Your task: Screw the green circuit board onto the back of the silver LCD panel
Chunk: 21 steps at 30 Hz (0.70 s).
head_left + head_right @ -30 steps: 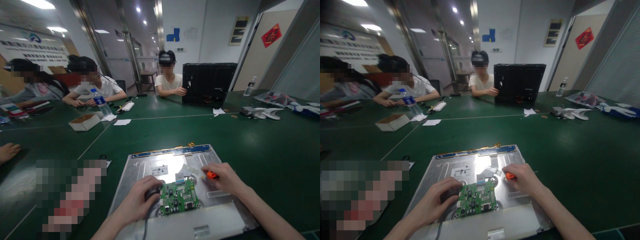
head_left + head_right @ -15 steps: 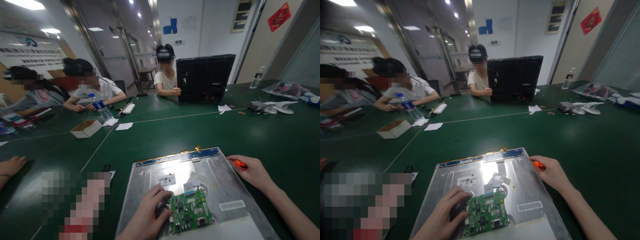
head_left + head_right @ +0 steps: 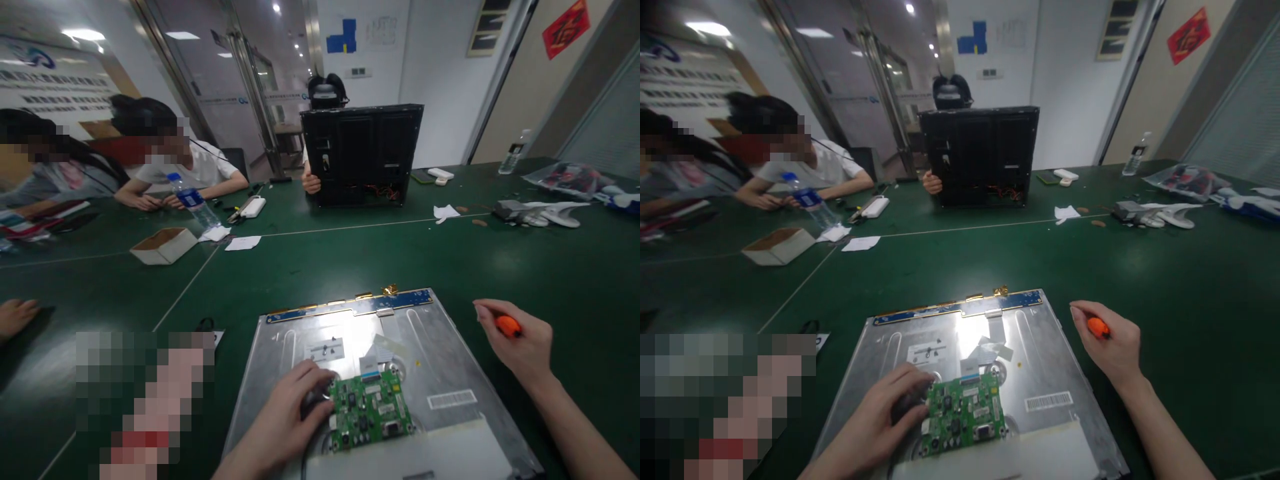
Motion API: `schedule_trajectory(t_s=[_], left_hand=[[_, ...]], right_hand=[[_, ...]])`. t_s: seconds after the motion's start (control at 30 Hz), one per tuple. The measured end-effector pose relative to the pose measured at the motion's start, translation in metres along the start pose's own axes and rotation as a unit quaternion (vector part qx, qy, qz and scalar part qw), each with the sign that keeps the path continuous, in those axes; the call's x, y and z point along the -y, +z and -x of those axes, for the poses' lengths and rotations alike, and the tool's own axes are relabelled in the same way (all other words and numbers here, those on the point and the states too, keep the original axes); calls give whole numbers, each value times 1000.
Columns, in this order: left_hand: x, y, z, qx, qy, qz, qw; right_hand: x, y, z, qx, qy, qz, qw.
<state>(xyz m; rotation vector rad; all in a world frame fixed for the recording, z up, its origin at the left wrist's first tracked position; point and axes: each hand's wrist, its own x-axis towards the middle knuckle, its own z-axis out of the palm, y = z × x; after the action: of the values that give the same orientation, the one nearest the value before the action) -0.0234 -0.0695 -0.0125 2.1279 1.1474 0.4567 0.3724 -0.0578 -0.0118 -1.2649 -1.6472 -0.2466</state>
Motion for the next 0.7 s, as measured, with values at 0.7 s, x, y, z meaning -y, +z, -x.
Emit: schedule_trajectory(t_s=[0.7], left_hand=[[-11,-12,26,-117,48,-88,988]], right_hand=[[42,33,7,140,469,-451,746]])
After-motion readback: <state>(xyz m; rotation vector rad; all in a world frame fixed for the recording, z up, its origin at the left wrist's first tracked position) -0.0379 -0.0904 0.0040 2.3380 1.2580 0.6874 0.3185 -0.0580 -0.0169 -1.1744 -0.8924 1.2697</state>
